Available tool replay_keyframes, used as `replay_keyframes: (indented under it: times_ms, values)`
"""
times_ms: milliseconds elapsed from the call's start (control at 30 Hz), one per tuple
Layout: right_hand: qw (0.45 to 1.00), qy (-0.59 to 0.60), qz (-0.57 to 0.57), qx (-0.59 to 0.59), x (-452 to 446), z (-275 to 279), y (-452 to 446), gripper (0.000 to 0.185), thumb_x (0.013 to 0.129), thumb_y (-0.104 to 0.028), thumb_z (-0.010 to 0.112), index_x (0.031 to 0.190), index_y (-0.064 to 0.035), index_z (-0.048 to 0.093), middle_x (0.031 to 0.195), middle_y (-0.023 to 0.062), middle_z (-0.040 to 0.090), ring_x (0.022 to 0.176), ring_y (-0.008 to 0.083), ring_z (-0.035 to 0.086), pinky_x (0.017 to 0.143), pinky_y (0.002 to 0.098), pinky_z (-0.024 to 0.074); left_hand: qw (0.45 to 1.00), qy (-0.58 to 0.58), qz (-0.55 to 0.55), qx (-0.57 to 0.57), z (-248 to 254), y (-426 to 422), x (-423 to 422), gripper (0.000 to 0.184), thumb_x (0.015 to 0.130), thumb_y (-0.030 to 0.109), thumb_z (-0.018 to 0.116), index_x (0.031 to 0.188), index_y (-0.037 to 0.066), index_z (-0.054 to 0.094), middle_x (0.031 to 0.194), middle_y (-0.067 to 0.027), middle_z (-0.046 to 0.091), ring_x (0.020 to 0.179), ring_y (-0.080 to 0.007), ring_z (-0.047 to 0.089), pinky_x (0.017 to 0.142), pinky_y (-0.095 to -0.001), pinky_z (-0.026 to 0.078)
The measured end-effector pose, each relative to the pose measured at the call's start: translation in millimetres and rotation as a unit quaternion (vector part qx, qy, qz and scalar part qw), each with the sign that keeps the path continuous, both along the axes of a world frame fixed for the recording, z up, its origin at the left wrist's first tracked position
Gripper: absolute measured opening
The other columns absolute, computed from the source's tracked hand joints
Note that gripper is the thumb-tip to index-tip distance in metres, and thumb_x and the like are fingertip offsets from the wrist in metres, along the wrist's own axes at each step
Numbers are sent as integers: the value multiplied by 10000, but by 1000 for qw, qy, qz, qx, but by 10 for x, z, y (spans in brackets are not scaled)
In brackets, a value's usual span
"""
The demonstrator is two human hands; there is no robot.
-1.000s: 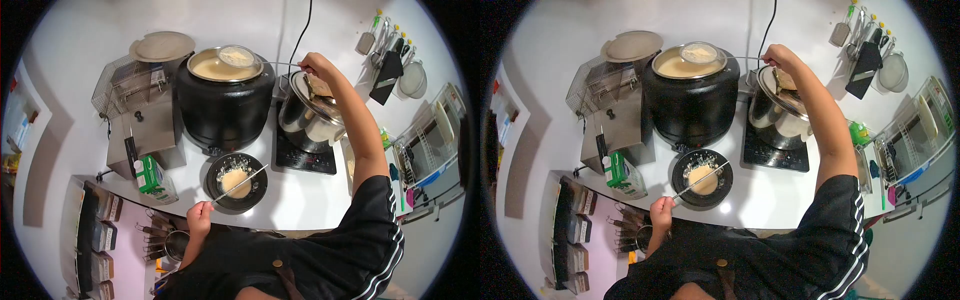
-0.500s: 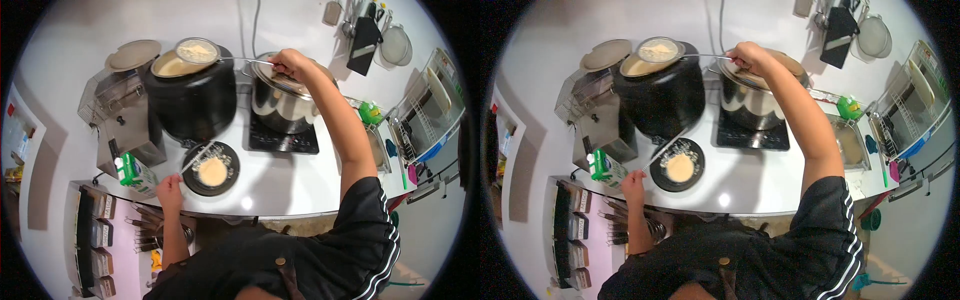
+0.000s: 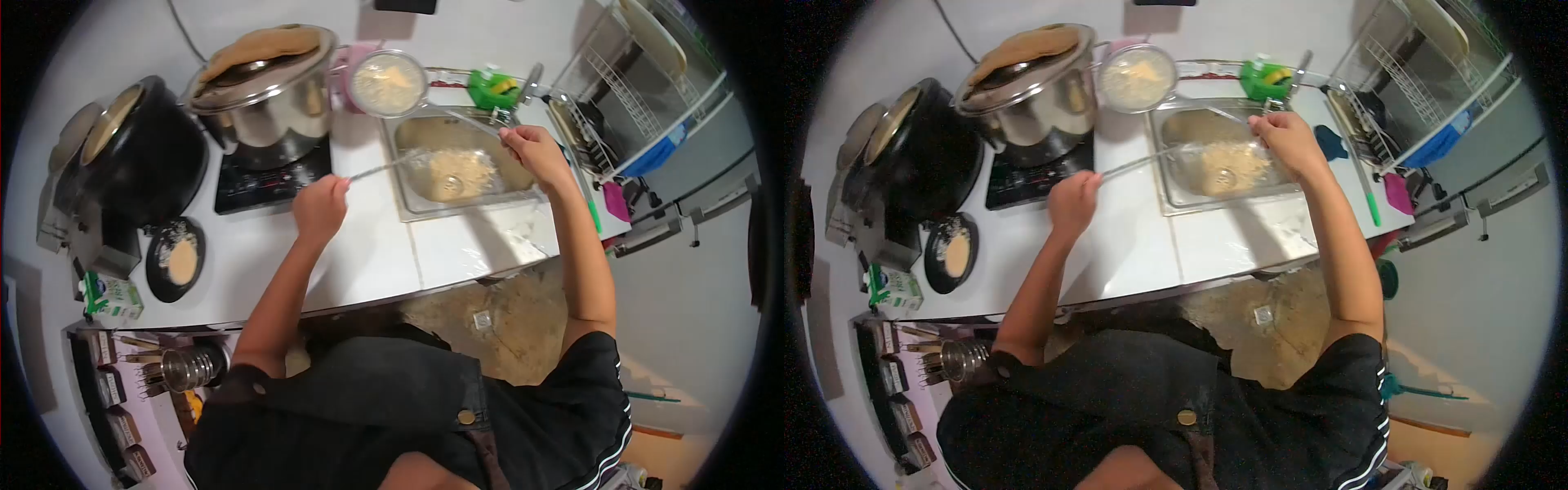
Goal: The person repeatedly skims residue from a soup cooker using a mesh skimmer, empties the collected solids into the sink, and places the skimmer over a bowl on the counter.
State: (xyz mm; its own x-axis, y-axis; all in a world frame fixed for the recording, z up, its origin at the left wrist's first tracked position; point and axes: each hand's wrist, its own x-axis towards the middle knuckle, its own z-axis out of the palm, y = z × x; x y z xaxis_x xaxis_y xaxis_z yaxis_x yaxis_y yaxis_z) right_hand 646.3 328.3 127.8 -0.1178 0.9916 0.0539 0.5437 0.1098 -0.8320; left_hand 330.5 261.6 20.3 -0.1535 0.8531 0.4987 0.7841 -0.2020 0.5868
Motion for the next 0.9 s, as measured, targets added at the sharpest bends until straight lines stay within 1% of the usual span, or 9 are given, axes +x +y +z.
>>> replay_keyframes:
  times_ms: [33, 100, 133, 200, 300, 400, 633, 833, 900]
  values:
    - [1000, -6, -6, -2, 160, -40, 15, 309, 792, -320, 548, 679, -35, 578, 529, 7, 492, 440, 149, 443, 408, 294, 334, 995, 95, 7, 1, -153, 256, 212, 256, 790, 294, 508, 658, 82, 566, 594, -123, 558, 572, -325, 536, 498, -410, 406]
    - [870, -372, -161, 281, 387, -173, 22, 292, 768, -328, 559, 698, -46, 589, 610, 86, 573, 534, 257, 563, 461, 358, 409, 993, 118, -23, -16, -340, 658, 609, 239, 792, 296, 507, 684, 94, 575, 653, -123, 569, 594, -322, 543, 519, -408, 408]
    - [859, -406, -167, 262, 477, -341, 92, 249, 760, -305, 549, 716, -60, 567, 698, 134, 589, 633, 317, 589, 503, 402, 440, 988, 143, -53, -34, -412, 828, 773, 231, 794, 283, 503, 686, 94, 579, 659, -117, 581, 599, -312, 556, 525, -405, 418]
    - [758, -544, -110, 343, 624, -779, 227, 91, 749, -171, 490, 691, -101, 486, 653, 56, 569, 570, 212, 582, 472, 359, 442, 982, 165, -87, -34, -623, 1140, 1024, 221, 792, 275, 505, 695, 95, 586, 666, -115, 587, 614, -307, 564, 535, -404, 425]
    - [688, -593, -30, 417, 799, -1092, 265, 44, 714, -150, 486, 684, -118, 478, 640, 22, 546, 568, 158, 566, 459, 311, 437, 970, 204, -131, -34, -696, 1362, 1284, 184, 786, 243, 507, 719, 101, 602, 673, -108, 594, 639, -297, 576, 556, -404, 436]
    - [712, -573, -153, 377, 1063, -1184, 355, 34, 692, -140, 497, 710, -112, 497, 644, 20, 548, 577, 156, 561, 455, 286, 426, 962, 225, -152, -41, -665, 1467, 1439, 143, 776, 201, 507, 753, 114, 619, 678, -103, 600, 654, -290, 583, 575, -407, 442]
    - [735, -557, 17, 386, 1282, -1626, 306, 53, 666, -127, 505, 679, -88, 538, 614, 36, 544, 580, 172, 568, 468, 308, 435, 936, 276, -161, -144, -726, 1656, 1737, 115, 716, 159, 566, 776, 122, 657, 723, -124, 612, 700, -287, 597, 633, -379, 466]
    - [751, -544, -142, 348, 1387, -1351, 402, 55, 659, -127, 508, 679, -91, 544, 617, 32, 554, 584, 175, 573, 475, 314, 440, 929, 299, -167, -142, -805, 1721, 1900, 107, 716, 186, 578, 744, 115, 653, 722, -127, 613, 689, -280, 602, 617, -378, 471]
    - [748, -553, -48, 363, 1285, -1489, 354, 54, 660, -126, 508, 678, -91, 544, 627, 37, 562, 589, 176, 577, 478, 316, 443, 932, 293, -167, -130, -794, 1776, 1924, 113, 718, 190, 577, 734, 108, 652, 714, -131, 611, 686, -283, 602, 613, -378, 471]
